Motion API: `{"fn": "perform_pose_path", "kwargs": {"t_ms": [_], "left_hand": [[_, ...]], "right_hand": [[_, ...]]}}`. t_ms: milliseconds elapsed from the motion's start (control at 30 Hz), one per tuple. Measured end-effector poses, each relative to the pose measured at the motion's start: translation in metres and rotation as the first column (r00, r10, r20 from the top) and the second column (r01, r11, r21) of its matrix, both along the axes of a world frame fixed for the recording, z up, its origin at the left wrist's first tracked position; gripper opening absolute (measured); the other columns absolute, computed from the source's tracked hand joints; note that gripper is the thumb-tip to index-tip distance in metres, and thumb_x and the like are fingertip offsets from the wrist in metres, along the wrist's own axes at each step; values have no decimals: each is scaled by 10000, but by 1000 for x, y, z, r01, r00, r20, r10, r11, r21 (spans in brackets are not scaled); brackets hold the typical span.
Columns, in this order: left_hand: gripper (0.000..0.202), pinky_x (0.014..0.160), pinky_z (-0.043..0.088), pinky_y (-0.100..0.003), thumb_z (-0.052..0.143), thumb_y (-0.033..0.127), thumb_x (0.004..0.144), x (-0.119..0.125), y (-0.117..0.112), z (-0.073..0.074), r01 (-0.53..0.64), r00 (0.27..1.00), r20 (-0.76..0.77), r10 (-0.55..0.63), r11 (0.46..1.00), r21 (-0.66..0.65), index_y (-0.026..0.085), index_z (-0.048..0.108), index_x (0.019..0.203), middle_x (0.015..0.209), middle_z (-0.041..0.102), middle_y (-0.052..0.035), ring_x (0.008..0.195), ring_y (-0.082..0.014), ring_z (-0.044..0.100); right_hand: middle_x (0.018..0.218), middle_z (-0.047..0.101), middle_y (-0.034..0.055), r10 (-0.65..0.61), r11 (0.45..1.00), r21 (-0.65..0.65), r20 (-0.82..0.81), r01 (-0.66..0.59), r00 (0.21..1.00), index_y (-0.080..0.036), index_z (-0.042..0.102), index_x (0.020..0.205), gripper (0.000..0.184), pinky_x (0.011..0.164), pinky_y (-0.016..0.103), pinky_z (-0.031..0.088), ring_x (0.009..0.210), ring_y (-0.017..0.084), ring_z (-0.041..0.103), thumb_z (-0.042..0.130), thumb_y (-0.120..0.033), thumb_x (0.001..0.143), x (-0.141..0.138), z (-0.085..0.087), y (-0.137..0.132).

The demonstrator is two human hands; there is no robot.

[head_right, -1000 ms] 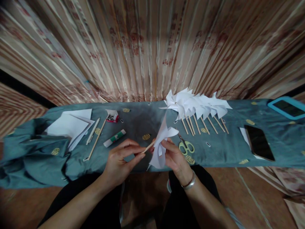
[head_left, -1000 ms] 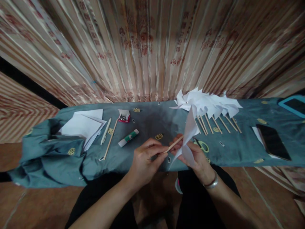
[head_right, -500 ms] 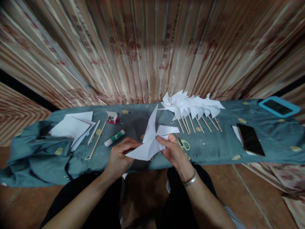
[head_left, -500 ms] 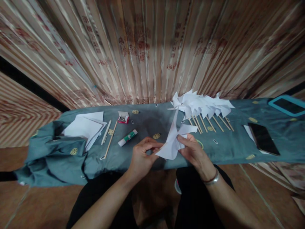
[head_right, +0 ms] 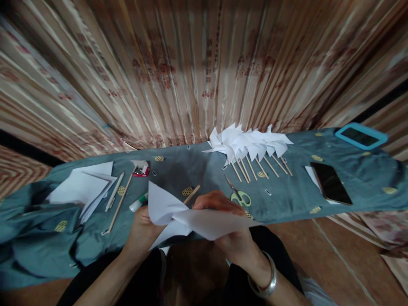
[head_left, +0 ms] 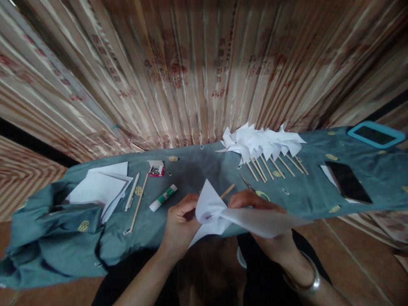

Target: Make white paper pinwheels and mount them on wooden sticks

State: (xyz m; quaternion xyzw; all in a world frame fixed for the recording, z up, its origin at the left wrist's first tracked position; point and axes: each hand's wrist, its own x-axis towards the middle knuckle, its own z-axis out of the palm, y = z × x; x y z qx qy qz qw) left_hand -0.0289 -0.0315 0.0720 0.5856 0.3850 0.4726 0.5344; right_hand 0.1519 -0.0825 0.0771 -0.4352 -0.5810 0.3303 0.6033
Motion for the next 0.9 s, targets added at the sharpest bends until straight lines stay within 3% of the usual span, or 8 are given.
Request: {"fn": "perform_pose_path", "kwargs": {"t_ms": [100,233,667,900], "left_hand": [[235,539,519,-246,824,395,675,1,-2,3,14,1000,-18,-15,1000,-27,192,746,585,670,694,-59,687,-192,658],[171,546,513,-222,855,360,639,4,-1,6,6,1000,-28,-7,1000,-15,206,779,640,690,703,-46,635,-154,634],[173,585,541,-233,863,326,630,5,-4,3,34,998,-42,-39,993,-109,212,809,748,769,718,-63,748,-199,672],[166,573,540,-237,869,329,621,5,-4,3,34,999,-22,-38,991,-131,220,809,732,746,702,-56,713,-189,664]], "right_hand": [[839,714,11,-106,990,104,84,97,991,-286,716,921,99,781,338,492,814,202,657,682,-240,839,2,3,0],[773,723,10,-166,979,145,139,146,976,-274,719,857,95,745,361,503,740,212,674,670,-196,836,2,13,0],[817,741,28,-181,981,99,147,168,972,-275,724,869,80,736,367,521,786,226,688,691,-217,826,6,16,-3],[857,739,17,-168,984,94,168,154,971,-281,708,903,78,757,355,510,814,213,685,683,-239,841,7,14,-3]]}}
